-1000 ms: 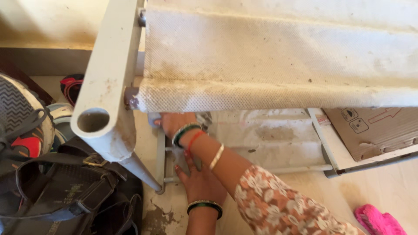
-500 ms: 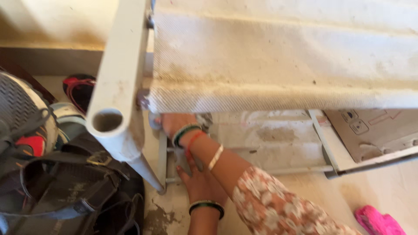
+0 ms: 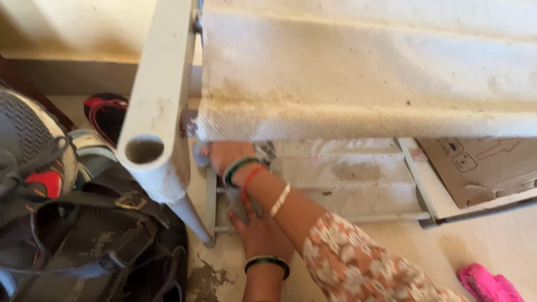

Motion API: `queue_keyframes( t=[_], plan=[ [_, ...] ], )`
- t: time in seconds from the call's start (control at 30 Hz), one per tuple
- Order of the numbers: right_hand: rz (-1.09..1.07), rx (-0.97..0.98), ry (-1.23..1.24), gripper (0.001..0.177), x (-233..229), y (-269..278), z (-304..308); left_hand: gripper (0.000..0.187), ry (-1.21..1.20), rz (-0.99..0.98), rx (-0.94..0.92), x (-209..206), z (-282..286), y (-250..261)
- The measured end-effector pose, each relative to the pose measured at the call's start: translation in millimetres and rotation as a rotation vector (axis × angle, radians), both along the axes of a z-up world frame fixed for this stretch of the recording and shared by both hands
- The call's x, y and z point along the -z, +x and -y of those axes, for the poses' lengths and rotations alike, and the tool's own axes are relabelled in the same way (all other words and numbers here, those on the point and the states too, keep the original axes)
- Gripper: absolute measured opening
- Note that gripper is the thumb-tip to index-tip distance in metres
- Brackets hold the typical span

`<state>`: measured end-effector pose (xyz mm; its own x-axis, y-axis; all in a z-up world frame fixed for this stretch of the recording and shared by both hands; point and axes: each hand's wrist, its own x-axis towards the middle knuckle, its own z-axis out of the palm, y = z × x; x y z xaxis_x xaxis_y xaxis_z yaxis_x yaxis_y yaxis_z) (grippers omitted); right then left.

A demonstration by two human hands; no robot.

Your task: The person removes several pairs of shoes from a two-tier metal shoe rack and places them on the floor. Then, using a grey cloth, the person wipes the bottom and top shelves of the rack to remove dust and dirt.

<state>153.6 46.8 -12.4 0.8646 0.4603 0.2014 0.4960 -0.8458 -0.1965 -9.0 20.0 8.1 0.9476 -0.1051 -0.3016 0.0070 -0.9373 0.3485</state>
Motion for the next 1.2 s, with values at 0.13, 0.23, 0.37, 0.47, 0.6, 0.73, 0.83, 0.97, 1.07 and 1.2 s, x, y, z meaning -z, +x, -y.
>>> queue_keyframes(
  t=[0.13,0.23,0.37,0.47,0.6,0.73,0.83,0.97,1.07,1.2],
  plan=[
    [-0.022,-0.024,-0.049,0.044,1,-7,5,0.069,0.026,-0.11,0.031,-6,-3,0],
    [-0.137,0.021,-0.044,0.043,-4,2,1,0.071,0.021,-0.081,0.007,-8,1,-1],
    [-0.265,0.049,-0.072,0.045,-9,10,-4,0.072,-0.025,-0.026,-0.032,-10,-2,1],
    [-0.202,0.007,-0.023,0.046,-2,6,6,0.059,0.076,-0.136,0.049,-3,0,-1],
    [-0.148,-0.035,-0.051,0.047,-4,-5,10,0.071,-0.022,-0.019,-0.005,1,2,-1],
    [0.004,-0.069,-0.057,0.05,-3,-4,13,0.068,-0.019,-0.007,-0.025,3,8,-1],
    [-0.328,0.05,-0.126,0.049,-7,8,5,0.072,-0.037,-0.028,-0.042,-2,6,0],
    [-0.095,-0.032,-0.086,0.06,-1,0,7,0.077,-0.034,0.01,-0.053,-2,5,-5],
    [-0.118,-0.052,-0.147,0.066,-8,-10,0,0.072,0.017,-0.07,0.0,-1,1,-2],
    [-0.111,-0.049,-0.251,0.057,-12,-17,-6,0.073,0.069,-0.079,0.019,1,2,-4]
  ],
)
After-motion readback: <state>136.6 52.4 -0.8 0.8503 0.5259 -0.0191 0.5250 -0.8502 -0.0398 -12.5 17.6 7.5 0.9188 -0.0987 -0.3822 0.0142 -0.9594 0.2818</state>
